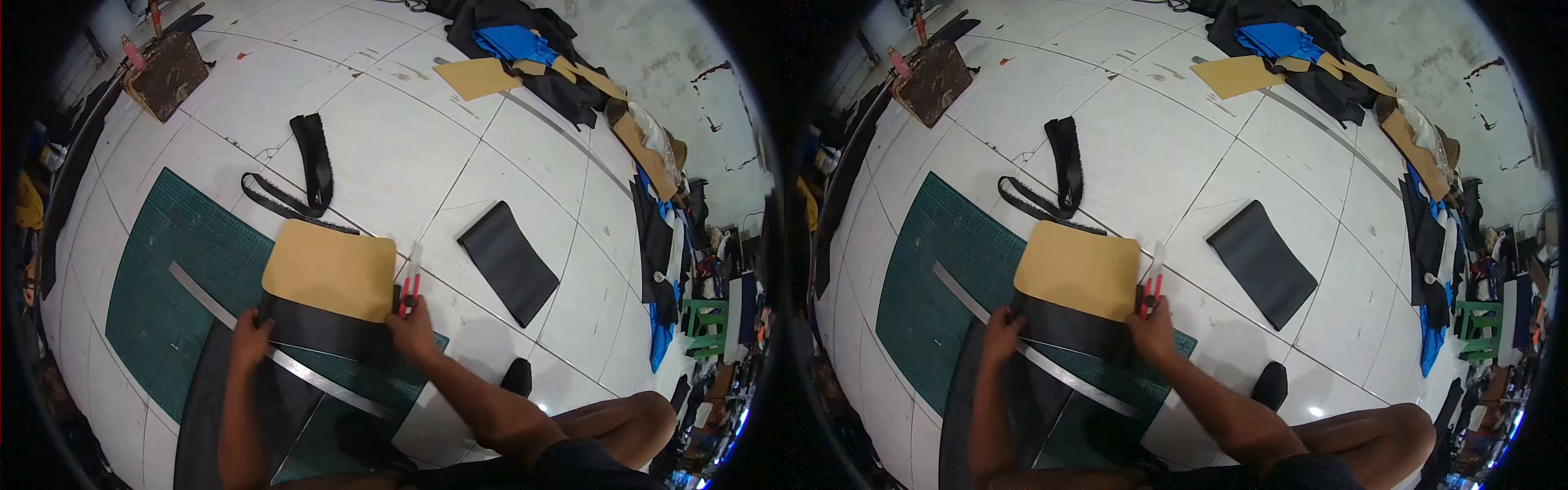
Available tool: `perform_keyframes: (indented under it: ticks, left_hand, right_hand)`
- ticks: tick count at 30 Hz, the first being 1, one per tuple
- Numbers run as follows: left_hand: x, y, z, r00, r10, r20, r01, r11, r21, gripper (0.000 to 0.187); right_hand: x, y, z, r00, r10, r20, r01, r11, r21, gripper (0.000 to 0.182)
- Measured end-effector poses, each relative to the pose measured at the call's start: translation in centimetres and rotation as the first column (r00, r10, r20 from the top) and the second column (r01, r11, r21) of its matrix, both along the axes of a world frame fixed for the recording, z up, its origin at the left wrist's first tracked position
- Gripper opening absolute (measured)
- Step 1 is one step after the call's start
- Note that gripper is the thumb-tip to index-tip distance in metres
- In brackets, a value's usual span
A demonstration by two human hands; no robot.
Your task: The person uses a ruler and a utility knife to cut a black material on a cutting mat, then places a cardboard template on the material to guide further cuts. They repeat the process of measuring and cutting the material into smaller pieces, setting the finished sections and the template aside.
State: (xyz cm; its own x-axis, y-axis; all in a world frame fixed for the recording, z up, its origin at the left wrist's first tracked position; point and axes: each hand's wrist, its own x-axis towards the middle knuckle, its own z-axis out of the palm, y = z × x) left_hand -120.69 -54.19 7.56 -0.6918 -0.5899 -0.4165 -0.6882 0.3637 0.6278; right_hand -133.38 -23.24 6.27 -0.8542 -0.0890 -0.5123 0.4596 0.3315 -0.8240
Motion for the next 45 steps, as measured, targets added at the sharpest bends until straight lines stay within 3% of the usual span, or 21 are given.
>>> perform_keyframes:
  ticks: [2,3,4,5,10,12,14,16,17,21,23,25,28,31,32,35,36,38,41,42,45]
  left_hand:
    - [0.5,3.1,-1.4,1.000,0.025,0.000,-0.025,0.990,0.138,0.038]
    - [0.0,4.8,-0.8,1.000,-0.009,-0.015,0.010,0.996,0.084,0.039]
    - [-0.4,6.8,0.4,0.999,-0.045,-0.027,0.045,0.999,0.029,0.039]
    - [-0.8,8.3,1.5,0.996,-0.081,-0.036,0.080,0.996,-0.026,0.040]
    - [-1.4,10.0,3.2,0.995,-0.068,-0.070,0.061,0.993,-0.100,0.039]
    - [-1.0,9.4,2.8,0.987,-0.101,-0.127,0.083,0.986,-0.142,0.036]
    - [-0.4,8.9,1.9,0.971,-0.144,-0.189,0.104,0.973,-0.207,0.032]
    - [0.0,8.6,1.8,0.959,-0.140,-0.246,0.086,0.972,-0.217,0.026]
    - [0.0,8.4,1.7,0.951,-0.138,-0.277,0.076,0.972,-0.223,0.024]
    - [0.5,7.5,1.2,0.940,-0.069,-0.333,0.002,0.980,-0.198,0.017]
    - [0.8,7.0,1.8,0.932,-0.013,-0.363,-0.043,0.989,-0.145,0.015]
    - [1.6,5.9,2.2,0.903,-0.055,-0.427,-0.063,0.964,-0.258,0.014]
    - [4.2,2.9,2.3,0.925,-0.002,-0.381,-0.122,0.946,-0.300,0.014]
    - [7.0,0.3,1.2,0.902,0.089,-0.423,-0.268,0.883,-0.386,0.015]
    - [8.6,-1.0,0.0,0.898,0.083,-0.431,-0.284,0.860,-0.424,0.019]
    - [12.0,-3.0,-1.4,0.933,0.169,-0.317,-0.331,0.747,-0.577,0.027]
    - [12.5,-3.0,-1.5,0.948,0.155,-0.277,-0.300,0.724,-0.621,0.032]
    - [13.9,-3.0,-1.4,0.976,0.135,-0.172,-0.217,0.667,-0.712,0.043]
    - [14.0,-1.3,-1.8,0.996,0.080,0.038,-0.027,0.686,-0.727,0.059]
    - [13.9,-0.8,-2.0,0.998,0.062,0.027,-0.024,0.694,-0.720,0.059]
    - [14.0,-0.2,-3.9,0.993,0.117,0.014,-0.073,0.708,-0.703,0.065]
  right_hand:
    - [-2.1,3.4,0.2,0.980,0.112,-0.167,-0.100,0.992,0.082,0.044]
    - [-3.6,5.0,0.7,0.940,0.201,-0.276,-0.161,0.974,0.161,0.044]
    - [-5.1,6.0,2.8,0.983,0.171,-0.070,-0.153,0.965,0.212,0.045]
    - [-6.2,6.8,3.5,0.985,0.140,-0.100,-0.125,0.982,0.141,0.047]
    - [-11.5,10.2,9.1,0.899,0.333,-0.285,-0.244,0.920,0.307,0.047]
    - [-12.8,12.1,12.7,0.923,0.300,-0.241,-0.243,0.940,0.240,0.047]
    - [-14.2,16.4,14.2,0.960,0.204,-0.191,-0.168,0.967,0.192,0.047]
    - [-14.6,20.2,15.3,0.944,0.020,-0.329,-0.030,0.999,-0.025,0.045]
    - [-14.5,22.4,16.5,0.969,-0.036,-0.244,0.048,0.998,0.045,0.036]
    - [-15.1,34.4,5.9,0.916,-0.340,-0.212,0.273,0.917,-0.293,0.027]
    - [-14.2,35.9,1.8,0.911,-0.389,-0.136,0.346,0.901,-0.261,0.028]
    - [-13.3,34.0,0.5,0.863,-0.488,-0.127,0.436,0.848,-0.300,0.025]
    - [-12.6,33.7,0.0,0.874,-0.446,-0.193,0.414,0.891,-0.184,0.026]
    - [-12.8,32.7,2.6,0.883,-0.452,-0.127,0.469,0.862,0.193,0.030]
    - [-12.8,33.6,1.7,0.887,-0.390,-0.249,0.452,0.843,0.290,0.033]
    - [-12.4,31.9,2.3,0.803,-0.049,-0.595,0.507,0.581,0.636,0.037]
    - [-12.0,28.4,4.3,0.694,0.075,-0.716,0.601,0.487,0.634,0.041]
    - [-10.5,21.1,7.1,0.709,0.176,-0.683,0.364,0.739,0.568,0.041]
    - [-4.2,11.2,2.7,0.755,0.299,-0.583,-0.174,0.950,0.260,0.038]
    - [-0.8,7.6,2.4,0.863,0.361,-0.353,-0.319,0.932,0.172,0.042]
    - [7.7,0.2,5.6,0.642,0.751,-0.155,-0.666,0.647,0.372,0.046]
